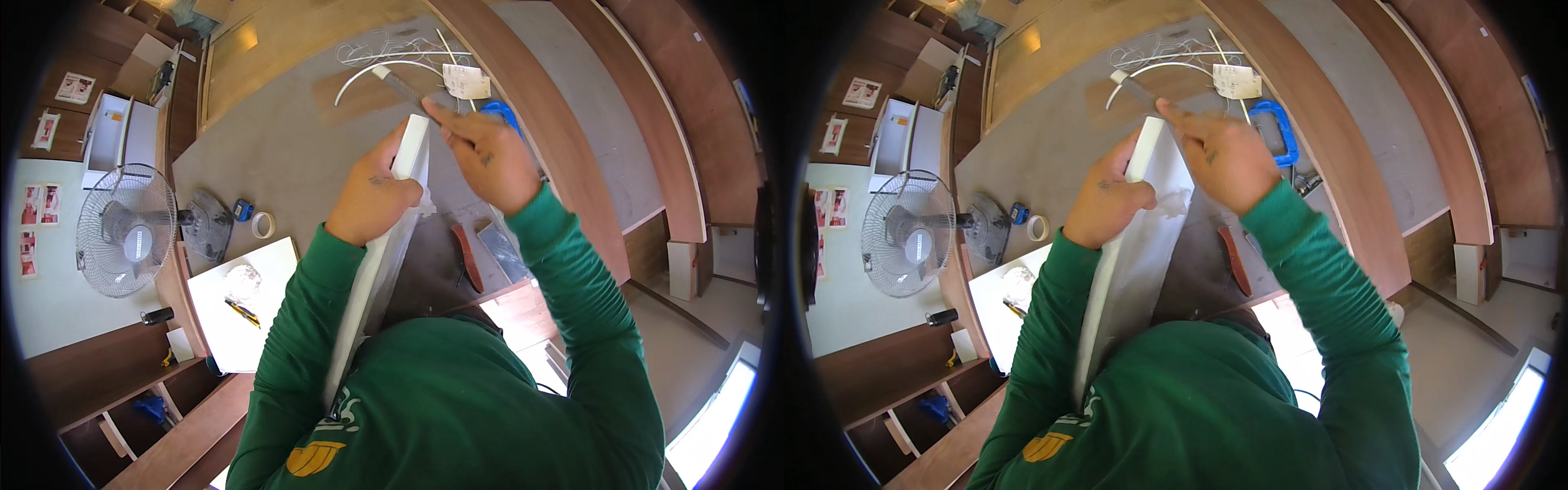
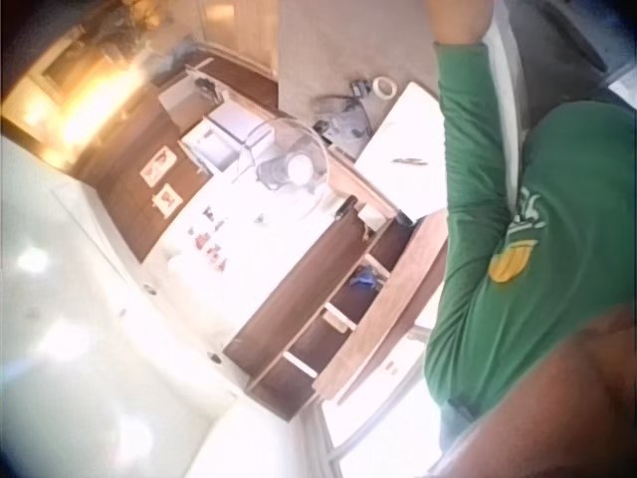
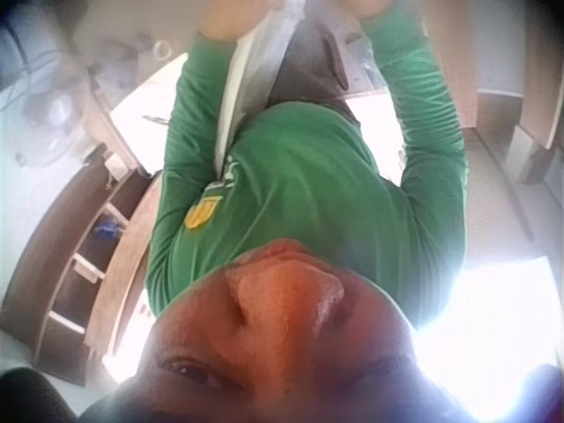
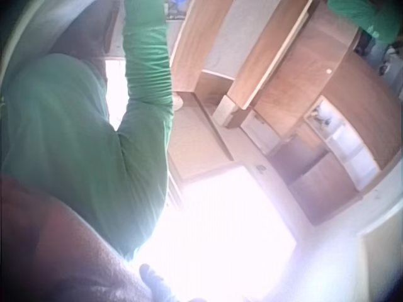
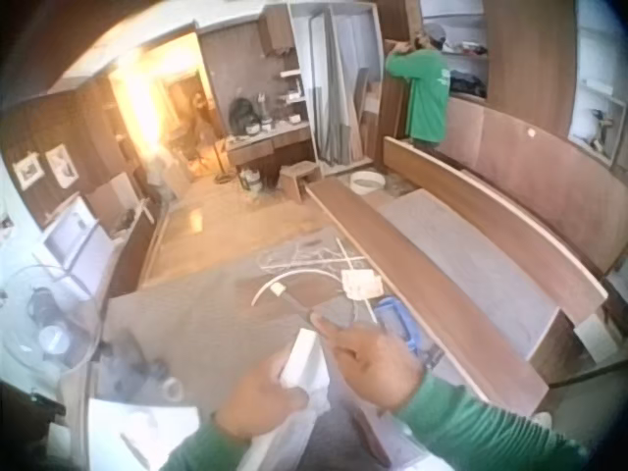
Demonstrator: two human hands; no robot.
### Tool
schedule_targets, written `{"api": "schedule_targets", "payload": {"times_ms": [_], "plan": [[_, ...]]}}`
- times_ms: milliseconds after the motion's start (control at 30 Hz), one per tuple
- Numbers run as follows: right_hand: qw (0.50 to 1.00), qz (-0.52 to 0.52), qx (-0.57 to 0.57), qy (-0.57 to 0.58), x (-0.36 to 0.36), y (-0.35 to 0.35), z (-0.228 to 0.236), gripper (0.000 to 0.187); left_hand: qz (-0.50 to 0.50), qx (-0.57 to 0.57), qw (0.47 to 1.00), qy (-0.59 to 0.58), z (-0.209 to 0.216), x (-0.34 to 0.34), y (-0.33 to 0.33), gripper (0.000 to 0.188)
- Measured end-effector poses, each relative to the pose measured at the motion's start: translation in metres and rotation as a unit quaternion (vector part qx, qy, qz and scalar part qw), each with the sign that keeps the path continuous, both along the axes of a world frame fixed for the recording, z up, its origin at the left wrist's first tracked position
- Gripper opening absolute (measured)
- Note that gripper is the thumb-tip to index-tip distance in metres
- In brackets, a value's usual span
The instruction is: The person uses a file to smooth the edges and corners of a white wooden board, turning the board over to reach different sides.
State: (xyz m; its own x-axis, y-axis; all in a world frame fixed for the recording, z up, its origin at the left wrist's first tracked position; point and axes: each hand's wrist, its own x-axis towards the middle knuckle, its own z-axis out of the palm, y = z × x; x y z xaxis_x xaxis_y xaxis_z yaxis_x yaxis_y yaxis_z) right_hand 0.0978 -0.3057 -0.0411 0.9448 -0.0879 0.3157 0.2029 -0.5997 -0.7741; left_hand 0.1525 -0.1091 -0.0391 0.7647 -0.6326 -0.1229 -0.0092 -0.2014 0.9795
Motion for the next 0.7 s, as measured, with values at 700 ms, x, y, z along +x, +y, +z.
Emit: {"api": "schedule_targets", "payload": {"times_ms": [700], "plan": [[0.928,-0.095,0.332,0.140,0.036,0.004,-0.022,0.020,-0.003,-0.009,1.000,-0.016,0.001,-0.005,-0.007,0.089]]}}
